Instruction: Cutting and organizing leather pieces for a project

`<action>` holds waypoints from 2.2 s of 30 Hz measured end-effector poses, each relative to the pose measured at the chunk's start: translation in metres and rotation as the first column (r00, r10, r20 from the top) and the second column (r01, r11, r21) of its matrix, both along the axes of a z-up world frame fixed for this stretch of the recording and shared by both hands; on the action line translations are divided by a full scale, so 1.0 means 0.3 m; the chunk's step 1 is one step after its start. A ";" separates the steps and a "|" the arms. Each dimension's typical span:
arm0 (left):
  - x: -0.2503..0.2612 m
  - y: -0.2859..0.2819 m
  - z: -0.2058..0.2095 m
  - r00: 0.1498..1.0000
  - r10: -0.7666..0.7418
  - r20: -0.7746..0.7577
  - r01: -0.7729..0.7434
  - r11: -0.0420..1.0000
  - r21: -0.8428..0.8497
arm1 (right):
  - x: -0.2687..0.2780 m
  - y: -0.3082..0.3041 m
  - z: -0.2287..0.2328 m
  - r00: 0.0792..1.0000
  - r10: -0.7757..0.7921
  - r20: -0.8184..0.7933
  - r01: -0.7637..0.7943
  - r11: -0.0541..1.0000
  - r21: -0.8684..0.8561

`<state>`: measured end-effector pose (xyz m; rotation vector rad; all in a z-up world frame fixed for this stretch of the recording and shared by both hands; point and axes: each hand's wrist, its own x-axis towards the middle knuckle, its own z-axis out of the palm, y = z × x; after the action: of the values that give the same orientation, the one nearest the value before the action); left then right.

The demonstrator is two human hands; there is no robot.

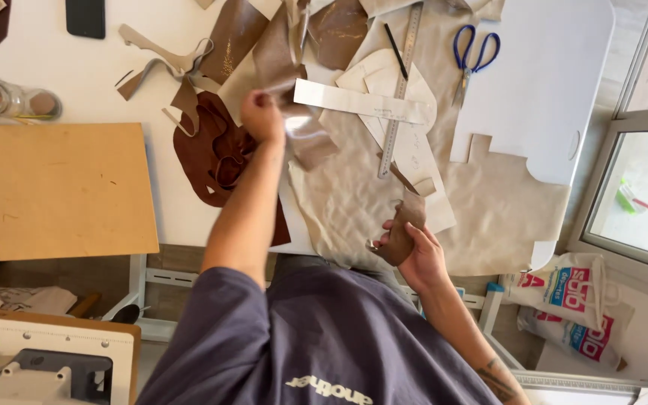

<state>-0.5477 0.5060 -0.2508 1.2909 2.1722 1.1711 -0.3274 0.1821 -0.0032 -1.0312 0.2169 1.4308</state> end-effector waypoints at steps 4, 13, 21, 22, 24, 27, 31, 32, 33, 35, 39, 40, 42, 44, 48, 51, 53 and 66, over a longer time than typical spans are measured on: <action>-0.098 -0.075 0.498 0.971 -0.226 0.078 0.207 0.958 0.197 | 0.008 -0.015 -0.044 0.986 0.143 -0.081 -0.137 0.987 0.084; -0.037 -0.400 0.996 0.743 -0.567 0.357 0.560 0.818 0.132 | -0.032 0.033 -0.160 0.903 0.348 -0.250 -0.324 0.937 0.133; 0.097 -0.821 1.009 0.634 -0.621 0.461 0.764 0.597 -0.246 | -0.071 0.174 0.018 0.943 0.275 -0.185 -0.303 0.942 -0.146; 0.098 -0.862 0.995 0.610 -0.601 0.517 0.785 0.549 -0.288 | -0.082 0.171 0.002 0.954 0.251 -0.165 -0.280 0.942 -0.184; 0.049 -0.790 0.955 0.573 -0.630 0.523 0.817 0.490 -0.305 | -0.048 0.217 -0.089 0.970 0.233 -0.066 -0.242 0.955 -0.175; -0.040 -0.614 0.812 0.571 -0.678 0.462 0.821 0.460 -0.340 | -0.041 0.208 -0.102 0.986 0.150 0.076 -0.134 0.974 -0.183; -0.148 -0.187 0.649 0.717 -0.697 -0.033 0.630 0.667 -0.397 | -0.079 0.229 -0.074 0.995 0.037 0.091 -0.017 0.977 -0.215; -0.185 -0.121 0.587 0.673 -0.739 -0.005 0.672 0.615 -0.412 | -0.105 0.210 -0.063 0.995 -0.021 0.099 0.045 0.968 -0.245; -0.210 -0.053 0.521 0.652 -0.735 -0.187 0.623 0.660 -0.421 | -0.127 0.193 -0.051 0.992 -0.076 0.102 0.103 0.949 -0.297; -0.225 0.096 0.387 0.603 -0.705 -0.372 0.597 0.709 -0.375 | -0.127 0.194 -0.054 0.981 -0.150 0.121 0.181 0.931 -0.317; -0.329 0.215 0.171 0.524 -0.699 -0.487 0.520 0.715 -0.467 | -0.138 0.138 -0.054 0.971 -0.221 0.095 0.241 0.880 -0.410; -0.351 0.232 0.121 0.530 -0.687 -0.496 0.507 0.726 -0.464 | -0.131 0.128 -0.053 0.969 -0.233 0.083 0.246 0.874 -0.420; -0.308 0.216 0.299 0.509 -0.674 -0.535 0.528 0.736 -0.424 | -0.120 0.091 -0.088 0.970 -0.231 0.075 0.241 0.879 -0.410; -0.298 0.191 0.446 0.496 -0.647 -0.579 0.539 0.752 -0.379 | -0.093 0.067 -0.112 0.974 -0.217 0.064 0.225 0.891 -0.394; -0.337 0.150 0.654 0.481 -0.464 -0.744 0.693 0.721 -0.001 | -0.039 0.048 -0.134 0.988 -0.155 0.016 0.151 0.927 -0.344; -0.324 0.073 0.820 0.599 -0.520 -0.609 0.726 0.673 0.140 | -0.007 0.037 -0.099 0.989 -0.149 0.004 0.142 0.935 -0.324; -0.265 -0.015 0.924 0.651 -0.577 -0.493 0.732 0.649 0.206 | 0.018 0.030 -0.070 0.989 -0.146 -0.005 0.137 0.942 -0.307; -0.064 -0.961 0.812 0.695 0.063 0.717 0.631 0.425 -0.649 | 0.222 -0.111 -0.186 0.991 -0.129 -0.022 0.116 0.946 -0.303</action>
<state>-0.5669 0.2178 -0.0070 0.5798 1.4542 0.1259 -0.2609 0.1487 -0.0591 -1.2140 0.5347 1.3310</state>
